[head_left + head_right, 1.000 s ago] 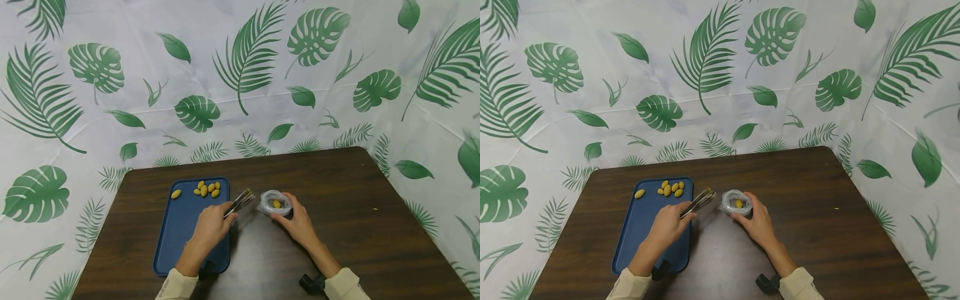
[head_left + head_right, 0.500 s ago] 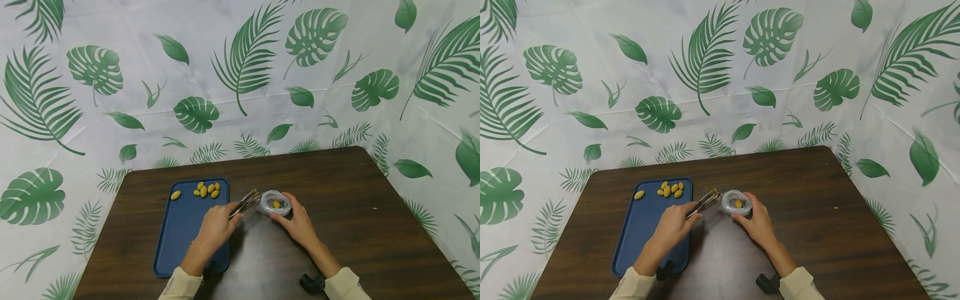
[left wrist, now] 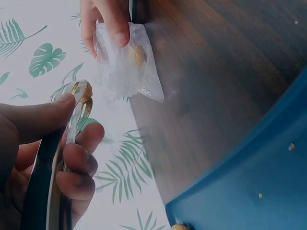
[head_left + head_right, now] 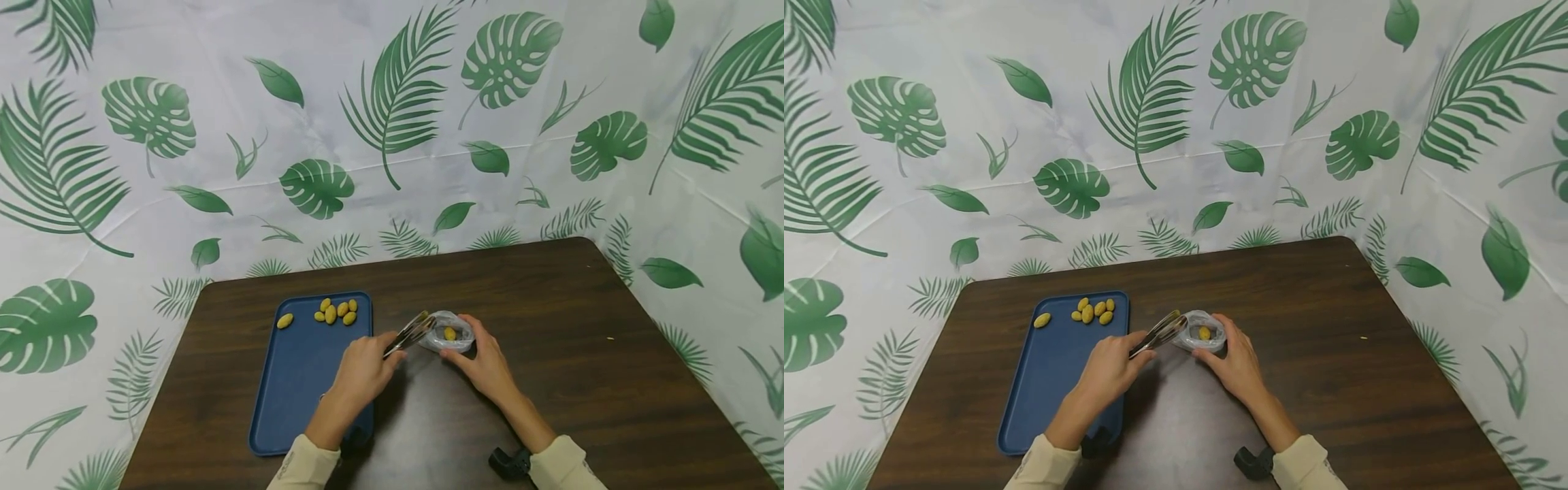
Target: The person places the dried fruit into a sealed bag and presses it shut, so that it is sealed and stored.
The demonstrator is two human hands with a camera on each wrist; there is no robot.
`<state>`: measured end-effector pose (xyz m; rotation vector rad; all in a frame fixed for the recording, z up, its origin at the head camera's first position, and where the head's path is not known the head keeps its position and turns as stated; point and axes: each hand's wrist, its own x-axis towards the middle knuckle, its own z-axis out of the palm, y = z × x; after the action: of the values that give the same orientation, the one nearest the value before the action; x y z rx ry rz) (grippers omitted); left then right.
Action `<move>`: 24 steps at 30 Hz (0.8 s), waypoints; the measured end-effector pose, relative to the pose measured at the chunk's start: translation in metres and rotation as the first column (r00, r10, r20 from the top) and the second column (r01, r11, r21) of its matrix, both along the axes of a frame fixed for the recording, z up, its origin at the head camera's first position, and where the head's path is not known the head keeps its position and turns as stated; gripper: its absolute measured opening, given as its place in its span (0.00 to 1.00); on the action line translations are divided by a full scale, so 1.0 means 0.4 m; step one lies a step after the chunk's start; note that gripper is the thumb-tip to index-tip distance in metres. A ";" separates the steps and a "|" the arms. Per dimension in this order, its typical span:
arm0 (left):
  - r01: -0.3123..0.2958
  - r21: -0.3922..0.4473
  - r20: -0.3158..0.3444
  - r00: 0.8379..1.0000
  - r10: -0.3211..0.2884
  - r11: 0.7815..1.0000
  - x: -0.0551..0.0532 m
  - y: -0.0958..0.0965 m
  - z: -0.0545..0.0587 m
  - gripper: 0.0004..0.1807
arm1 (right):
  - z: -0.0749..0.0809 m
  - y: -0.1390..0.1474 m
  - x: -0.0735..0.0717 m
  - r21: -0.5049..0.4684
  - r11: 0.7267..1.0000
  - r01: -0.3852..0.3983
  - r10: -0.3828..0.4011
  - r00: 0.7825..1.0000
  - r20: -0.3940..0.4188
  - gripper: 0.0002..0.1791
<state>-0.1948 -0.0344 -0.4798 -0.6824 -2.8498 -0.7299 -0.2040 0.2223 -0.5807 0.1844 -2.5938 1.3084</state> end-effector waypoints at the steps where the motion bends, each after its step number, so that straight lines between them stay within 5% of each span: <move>1: 0.002 -0.001 -0.003 1.000 -0.002 1.000 -0.001 0.002 -0.001 0.13 | 0.000 0.000 0.000 0.001 1.000 0.001 -0.001 1.000 0.002 0.45; 18: 0.031 0.006 -0.006 1.000 -0.031 1.000 -0.010 0.042 -0.006 0.14 | 0.002 0.003 0.001 0.003 1.000 0.017 -0.017 0.999 0.029 0.46; 24: 0.036 0.008 0.040 0.999 -0.036 0.999 -0.013 0.055 -0.005 0.17 | 0.000 0.003 0.001 -0.004 1.000 0.004 -0.004 1.000 0.024 0.45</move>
<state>-0.2000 -0.0125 -0.4819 -0.7281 -2.8764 -0.7666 -0.2037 0.2237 -0.5806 0.1643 -2.6096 1.3222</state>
